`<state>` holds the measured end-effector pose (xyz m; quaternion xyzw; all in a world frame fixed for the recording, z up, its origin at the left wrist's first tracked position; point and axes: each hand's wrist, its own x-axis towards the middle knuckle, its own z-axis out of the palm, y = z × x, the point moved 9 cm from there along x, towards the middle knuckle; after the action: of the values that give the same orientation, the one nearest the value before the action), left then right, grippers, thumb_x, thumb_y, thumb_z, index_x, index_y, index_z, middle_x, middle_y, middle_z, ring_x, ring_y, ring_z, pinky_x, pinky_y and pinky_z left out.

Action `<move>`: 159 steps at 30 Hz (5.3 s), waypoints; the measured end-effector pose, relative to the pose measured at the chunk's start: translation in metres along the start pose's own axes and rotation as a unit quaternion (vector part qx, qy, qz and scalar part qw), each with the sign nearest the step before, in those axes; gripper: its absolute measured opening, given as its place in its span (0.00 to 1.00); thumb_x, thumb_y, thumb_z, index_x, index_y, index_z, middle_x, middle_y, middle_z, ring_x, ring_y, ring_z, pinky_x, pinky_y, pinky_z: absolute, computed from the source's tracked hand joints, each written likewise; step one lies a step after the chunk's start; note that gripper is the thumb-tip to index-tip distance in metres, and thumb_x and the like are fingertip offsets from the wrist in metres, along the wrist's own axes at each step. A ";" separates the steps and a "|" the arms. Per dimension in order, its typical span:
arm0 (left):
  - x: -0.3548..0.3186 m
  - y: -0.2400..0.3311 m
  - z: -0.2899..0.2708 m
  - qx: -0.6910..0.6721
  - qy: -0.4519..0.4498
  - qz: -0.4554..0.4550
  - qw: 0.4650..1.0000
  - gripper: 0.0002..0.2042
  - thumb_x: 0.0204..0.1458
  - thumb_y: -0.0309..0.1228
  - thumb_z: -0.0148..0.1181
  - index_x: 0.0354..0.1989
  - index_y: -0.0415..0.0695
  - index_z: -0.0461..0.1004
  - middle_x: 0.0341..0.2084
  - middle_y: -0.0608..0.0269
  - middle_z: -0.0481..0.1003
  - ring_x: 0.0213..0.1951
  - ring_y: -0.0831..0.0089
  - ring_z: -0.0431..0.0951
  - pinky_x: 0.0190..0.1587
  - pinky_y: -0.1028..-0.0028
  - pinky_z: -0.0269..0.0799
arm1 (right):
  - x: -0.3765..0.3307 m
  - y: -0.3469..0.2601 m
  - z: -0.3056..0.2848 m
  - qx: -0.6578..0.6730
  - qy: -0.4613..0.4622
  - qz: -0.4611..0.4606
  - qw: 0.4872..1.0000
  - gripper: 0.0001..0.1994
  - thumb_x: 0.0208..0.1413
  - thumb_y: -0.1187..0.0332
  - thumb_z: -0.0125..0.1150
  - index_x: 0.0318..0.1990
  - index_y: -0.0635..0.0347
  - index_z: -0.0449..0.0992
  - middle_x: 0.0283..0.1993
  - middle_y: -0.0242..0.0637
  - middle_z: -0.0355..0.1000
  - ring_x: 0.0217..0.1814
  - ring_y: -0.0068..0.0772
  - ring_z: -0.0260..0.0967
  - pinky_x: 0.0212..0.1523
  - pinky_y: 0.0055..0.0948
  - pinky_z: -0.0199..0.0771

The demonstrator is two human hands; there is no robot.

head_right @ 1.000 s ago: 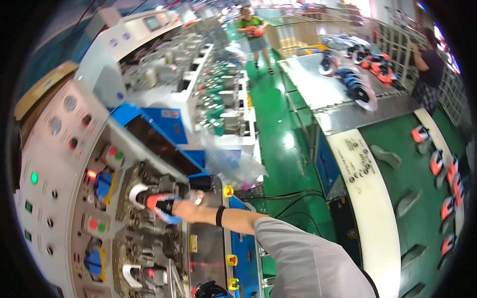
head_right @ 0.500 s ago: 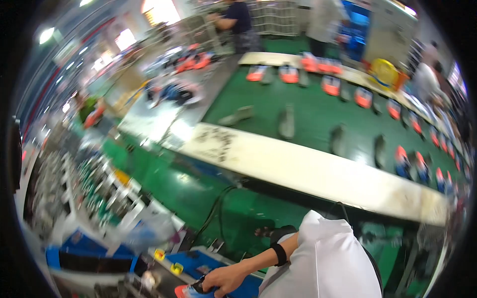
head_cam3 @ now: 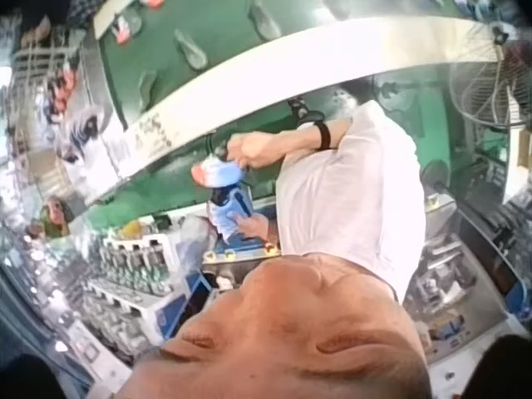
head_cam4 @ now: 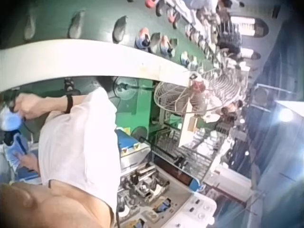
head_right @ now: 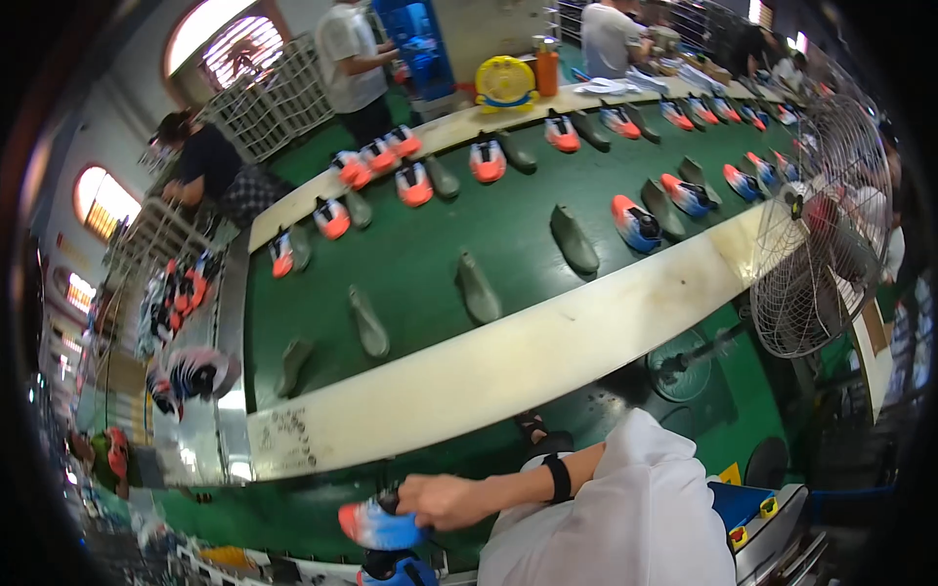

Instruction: Loading shoe uppers onto lasts and placing them into a lasting machine for heat shaping.

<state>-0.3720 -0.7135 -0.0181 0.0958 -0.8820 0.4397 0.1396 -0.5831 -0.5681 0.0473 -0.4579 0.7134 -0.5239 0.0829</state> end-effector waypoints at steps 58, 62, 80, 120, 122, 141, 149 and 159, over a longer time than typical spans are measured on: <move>0.279 0.071 0.074 0.905 0.047 0.377 -0.189 0.37 0.51 0.34 0.68 0.65 0.36 0.55 0.60 0.57 0.63 0.59 0.64 0.65 0.62 0.62 0.61 | 0.110 0.136 -0.089 0.216 0.049 0.097 0.970 0.23 0.49 0.58 0.70 0.51 0.59 0.74 0.46 0.37 0.72 0.45 0.38 0.71 0.44 0.33 0.73; 0.267 0.054 0.095 0.864 0.049 0.412 -0.286 0.34 0.52 0.38 0.67 0.62 0.33 0.59 0.54 0.56 0.69 0.55 0.64 0.69 0.59 0.64 0.64 | 0.123 0.133 -0.094 0.051 0.127 0.037 0.990 0.20 0.46 0.63 0.72 0.47 0.58 0.76 0.43 0.39 0.72 0.45 0.42 0.71 0.44 0.35 0.72; 0.182 -0.125 0.257 0.850 -0.006 0.486 -0.202 0.32 0.63 0.57 0.39 0.50 0.33 0.65 0.32 0.49 0.77 0.35 0.62 0.80 0.45 0.65 0.76 | 0.270 0.254 0.084 -0.224 0.068 0.225 0.946 0.25 0.46 0.62 0.69 0.50 0.64 0.72 0.46 0.45 0.72 0.43 0.44 0.75 0.42 0.40 0.76; 0.126 -0.136 0.347 0.660 -0.005 0.751 -0.010 0.11 0.59 0.30 0.54 0.46 0.37 0.70 0.37 0.55 0.74 0.37 0.64 0.74 0.45 0.65 0.71 | 0.588 0.473 0.194 -0.329 0.045 0.245 0.911 0.12 0.53 0.67 0.57 0.37 0.70 0.70 0.37 0.55 0.73 0.33 0.56 0.76 0.31 0.46 0.79; 0.104 -0.135 0.341 0.644 -0.024 0.764 0.000 0.10 0.58 0.29 0.55 0.46 0.38 0.71 0.36 0.55 0.75 0.37 0.64 0.74 0.46 0.64 0.71 | 0.578 0.449 0.204 -0.348 0.007 0.263 0.900 0.11 0.53 0.68 0.57 0.39 0.68 0.68 0.38 0.55 0.73 0.33 0.52 0.78 0.32 0.43 0.80; -0.070 -0.048 0.114 0.440 -0.407 0.796 0.080 0.07 0.60 0.31 0.55 0.35 0.40 0.73 0.26 0.59 0.73 0.31 0.69 0.72 0.37 0.69 0.70 | 0.428 0.219 0.391 -0.093 -0.244 -0.016 0.965 0.12 0.48 0.62 0.59 0.28 0.65 0.77 0.30 0.51 0.76 0.34 0.52 0.75 0.36 0.45 0.73; -0.144 0.050 -0.045 0.259 -0.552 0.792 0.033 0.10 0.59 0.30 0.56 0.44 0.38 0.73 0.37 0.53 0.77 0.38 0.62 0.77 0.44 0.64 0.74 | 0.087 0.009 0.440 0.069 -0.629 -0.293 0.717 0.07 0.47 0.72 0.62 0.34 0.63 0.79 0.30 0.47 0.76 0.32 0.48 0.75 0.35 0.38 0.75; -0.152 0.167 -0.184 -0.037 -0.656 0.752 0.053 0.09 0.60 0.31 0.55 0.43 0.38 0.73 0.34 0.55 0.77 0.36 0.63 0.77 0.43 0.65 0.74 | -0.148 -0.090 0.429 0.100 -0.813 -0.380 0.430 0.07 0.49 0.71 0.62 0.36 0.62 0.80 0.32 0.46 0.78 0.34 0.43 0.77 0.34 0.36 0.76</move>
<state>-0.2482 -0.4597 -0.0881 -0.3745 -0.2271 0.0324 -0.8984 -0.1916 -0.7491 -0.1193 -0.8855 0.0133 0.0443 0.4624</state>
